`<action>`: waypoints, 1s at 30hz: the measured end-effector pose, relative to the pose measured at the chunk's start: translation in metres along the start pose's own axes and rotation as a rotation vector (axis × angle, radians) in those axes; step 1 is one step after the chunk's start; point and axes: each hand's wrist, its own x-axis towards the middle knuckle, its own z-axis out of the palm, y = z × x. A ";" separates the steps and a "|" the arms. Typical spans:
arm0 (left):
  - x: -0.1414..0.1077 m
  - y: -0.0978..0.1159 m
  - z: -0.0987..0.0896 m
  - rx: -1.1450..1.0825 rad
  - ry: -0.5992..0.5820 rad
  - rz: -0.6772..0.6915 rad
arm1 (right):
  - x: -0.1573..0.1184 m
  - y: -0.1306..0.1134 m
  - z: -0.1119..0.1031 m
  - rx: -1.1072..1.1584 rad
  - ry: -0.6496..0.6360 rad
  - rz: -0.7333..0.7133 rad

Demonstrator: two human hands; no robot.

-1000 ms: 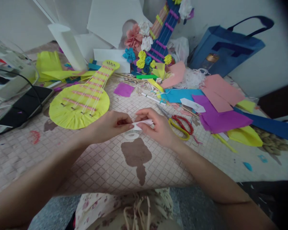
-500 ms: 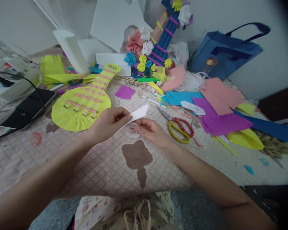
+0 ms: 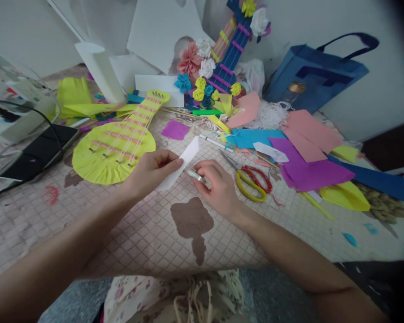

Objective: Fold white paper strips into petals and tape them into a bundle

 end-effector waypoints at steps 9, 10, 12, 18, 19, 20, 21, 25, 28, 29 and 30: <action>0.005 -0.005 0.002 -0.321 -0.128 -0.237 | 0.000 0.006 -0.003 -0.144 -0.031 -0.116; 0.005 -0.006 0.002 -0.349 -0.147 -0.248 | 0.001 0.006 -0.003 -0.148 -0.047 -0.114; 0.005 -0.007 0.004 -0.382 -0.170 -0.245 | 0.002 0.007 -0.003 -0.154 -0.067 -0.120; 0.003 -0.006 0.006 -0.316 -0.160 -0.219 | 0.002 0.010 -0.002 -0.167 -0.081 -0.138; 0.003 -0.006 0.006 -0.311 -0.162 -0.225 | 0.002 0.011 -0.002 -0.167 -0.084 -0.138; 0.003 -0.005 0.005 -0.308 -0.170 -0.234 | 0.002 0.012 -0.002 -0.165 -0.087 -0.138; 0.004 -0.005 0.005 -0.305 -0.182 -0.241 | 0.002 0.012 -0.003 -0.163 -0.090 -0.139; 0.006 -0.008 0.001 -0.304 -0.246 -0.258 | 0.004 0.011 -0.006 -0.068 -0.097 -0.086; 0.007 -0.011 0.000 -0.370 -0.263 -0.276 | 0.008 0.007 -0.008 0.156 -0.141 0.047; 0.007 -0.011 0.000 -0.401 -0.266 -0.283 | 0.009 0.005 -0.008 0.238 -0.158 0.096; 0.007 -0.012 0.000 -0.428 -0.271 -0.291 | 0.009 0.004 -0.008 0.316 -0.173 0.144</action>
